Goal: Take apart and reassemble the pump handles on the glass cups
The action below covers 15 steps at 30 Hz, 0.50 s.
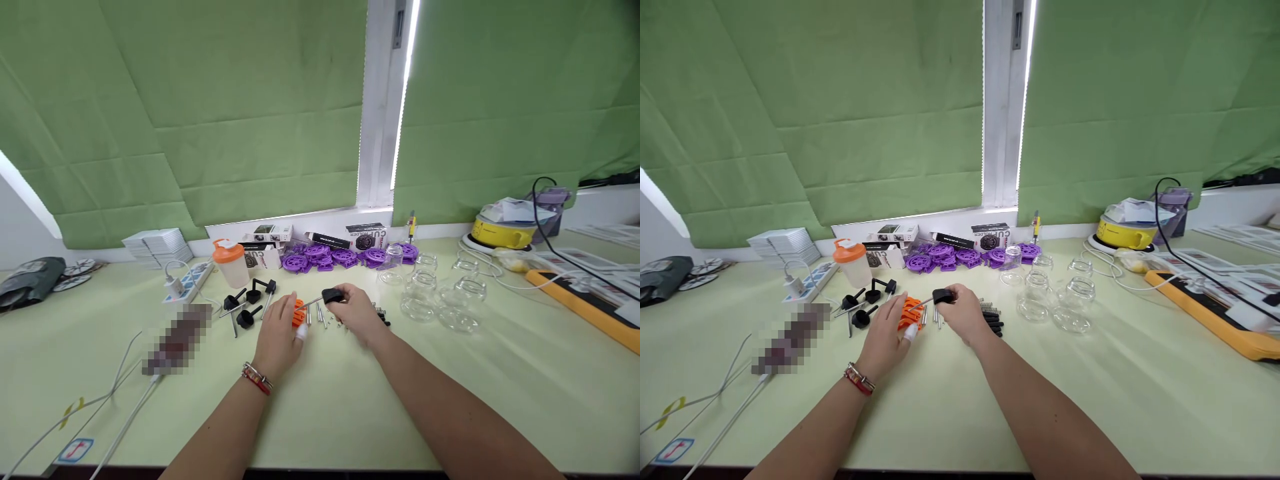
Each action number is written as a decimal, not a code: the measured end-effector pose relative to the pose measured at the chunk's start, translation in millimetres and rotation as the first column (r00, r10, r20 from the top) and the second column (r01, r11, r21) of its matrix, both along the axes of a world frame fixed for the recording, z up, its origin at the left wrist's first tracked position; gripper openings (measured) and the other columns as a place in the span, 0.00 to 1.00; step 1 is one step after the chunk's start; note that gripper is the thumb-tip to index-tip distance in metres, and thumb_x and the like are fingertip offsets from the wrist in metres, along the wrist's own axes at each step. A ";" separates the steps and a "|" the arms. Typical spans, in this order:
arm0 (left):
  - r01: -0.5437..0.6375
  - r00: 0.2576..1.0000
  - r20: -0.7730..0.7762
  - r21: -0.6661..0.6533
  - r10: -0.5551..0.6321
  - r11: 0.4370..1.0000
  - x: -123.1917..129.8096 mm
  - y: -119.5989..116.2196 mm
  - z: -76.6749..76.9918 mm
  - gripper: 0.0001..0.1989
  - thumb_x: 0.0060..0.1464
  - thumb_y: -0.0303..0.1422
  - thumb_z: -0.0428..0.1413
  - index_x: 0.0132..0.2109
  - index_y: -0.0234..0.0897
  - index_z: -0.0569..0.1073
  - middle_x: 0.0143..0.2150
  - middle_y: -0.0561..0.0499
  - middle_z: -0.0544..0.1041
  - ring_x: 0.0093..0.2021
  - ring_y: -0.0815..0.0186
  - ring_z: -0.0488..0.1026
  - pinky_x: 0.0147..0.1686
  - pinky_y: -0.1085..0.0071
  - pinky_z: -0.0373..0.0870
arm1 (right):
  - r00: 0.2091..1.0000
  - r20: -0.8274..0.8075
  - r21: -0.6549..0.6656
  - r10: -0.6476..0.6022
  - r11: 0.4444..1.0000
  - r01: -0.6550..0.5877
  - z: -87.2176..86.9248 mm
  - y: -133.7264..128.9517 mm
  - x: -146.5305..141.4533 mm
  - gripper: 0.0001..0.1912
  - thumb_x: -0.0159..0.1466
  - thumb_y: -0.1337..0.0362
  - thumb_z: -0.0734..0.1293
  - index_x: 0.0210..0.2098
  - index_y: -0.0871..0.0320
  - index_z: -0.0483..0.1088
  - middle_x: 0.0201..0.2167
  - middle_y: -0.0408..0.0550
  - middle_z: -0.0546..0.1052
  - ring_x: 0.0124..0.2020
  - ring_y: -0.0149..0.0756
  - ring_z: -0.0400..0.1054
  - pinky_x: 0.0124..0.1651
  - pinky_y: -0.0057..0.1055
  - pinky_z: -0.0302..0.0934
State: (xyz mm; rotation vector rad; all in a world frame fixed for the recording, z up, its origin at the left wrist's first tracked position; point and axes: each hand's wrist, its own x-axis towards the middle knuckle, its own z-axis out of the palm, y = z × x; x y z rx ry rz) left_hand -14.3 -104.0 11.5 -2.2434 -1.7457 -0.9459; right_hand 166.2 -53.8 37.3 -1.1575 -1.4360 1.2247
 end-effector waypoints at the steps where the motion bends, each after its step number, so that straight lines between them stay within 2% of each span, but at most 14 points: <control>1: 0.033 0.999 -0.034 -0.021 -0.034 0.999 2.7 -1.3 4.7 0.30 0.51 0.26 0.51 0.62 0.33 0.59 0.57 0.38 0.66 0.57 0.52 0.62 0.56 0.54 0.58 | 0.998 -0.027 -0.016 0.062 0.998 -0.063 2.8 -4.9 -2.6 0.14 0.49 0.66 0.67 0.37 0.59 0.67 0.27 0.43 0.71 0.20 0.27 0.61 0.22 0.26 0.55; 3: 0.047 0.993 -0.105 -0.136 -0.061 0.990 2.9 0.3 16.3 0.27 0.52 0.23 0.47 0.60 0.34 0.62 0.54 0.39 0.71 0.53 0.54 0.67 0.51 0.57 0.63 | 0.981 -0.093 -0.051 0.170 0.983 -0.175 8.9 -13.7 -5.4 0.16 0.50 0.66 0.68 0.39 0.60 0.67 0.28 0.44 0.71 0.20 0.27 0.63 0.21 0.25 0.55; 5: -0.049 0.986 -0.166 -0.250 0.007 0.967 -6.8 8.0 29.7 0.23 0.54 0.22 0.44 0.56 0.34 0.67 0.50 0.40 0.74 0.47 0.56 0.72 0.45 0.63 0.67 | 0.969 -0.138 -0.069 0.203 0.974 -0.214 14.9 -19.6 -2.9 0.23 0.52 0.63 0.69 0.46 0.60 0.65 0.34 0.48 0.73 0.23 0.29 0.67 0.20 0.25 0.56; 7: -0.289 0.945 -0.229 -0.248 0.234 0.925 -26.1 20.6 42.7 0.22 0.55 0.22 0.42 0.55 0.35 0.67 0.50 0.40 0.74 0.48 0.57 0.72 0.44 0.65 0.67 | 0.972 -0.153 -0.060 0.175 0.981 -0.186 19.9 -22.7 6.3 0.29 0.53 0.61 0.69 0.52 0.61 0.61 0.41 0.53 0.72 0.27 0.31 0.70 0.21 0.25 0.59; 8: -0.413 0.898 -0.280 -0.272 0.340 0.869 -37.7 27.8 47.9 0.22 0.54 0.22 0.42 0.53 0.35 0.68 0.48 0.40 0.75 0.46 0.57 0.73 0.43 0.66 0.67 | 0.976 -0.151 -0.052 0.154 0.985 -0.164 21.7 -23.9 13.0 0.30 0.54 0.60 0.69 0.53 0.61 0.60 0.44 0.55 0.71 0.28 0.32 0.71 0.22 0.26 0.60; 9: -0.479 0.868 -0.299 -0.285 0.397 0.830 -49.4 34.9 51.8 0.20 0.54 0.22 0.41 0.50 0.32 0.71 0.45 0.36 0.76 0.45 0.55 0.74 0.41 0.64 0.68 | 0.980 -0.141 -0.047 0.138 0.988 -0.146 22.9 -25.3 20.7 0.29 0.54 0.59 0.69 0.53 0.61 0.61 0.45 0.56 0.71 0.28 0.32 0.71 0.23 0.26 0.61; 12: -0.549 0.829 -0.338 -0.344 0.446 0.761 -77.1 53.1 54.0 0.15 0.51 0.22 0.45 0.40 0.28 0.75 0.40 0.33 0.77 0.41 0.53 0.75 0.37 0.65 0.68 | 0.988 -0.094 -0.056 0.120 0.990 -0.126 21.8 -32.6 45.0 0.22 0.55 0.58 0.68 0.46 0.62 0.66 0.38 0.52 0.74 0.25 0.29 0.69 0.24 0.26 0.61; 15: -0.573 0.815 -0.363 -0.394 0.450 0.719 -86.9 62.9 46.4 0.13 0.49 0.25 0.47 0.37 0.30 0.76 0.40 0.34 0.78 0.40 0.53 0.76 0.35 0.67 0.69 | 0.991 -0.058 -0.060 0.119 0.991 -0.122 15.1 -43.7 65.4 0.18 0.57 0.56 0.67 0.42 0.61 0.67 0.27 0.46 0.74 0.21 0.27 0.65 0.27 0.28 0.62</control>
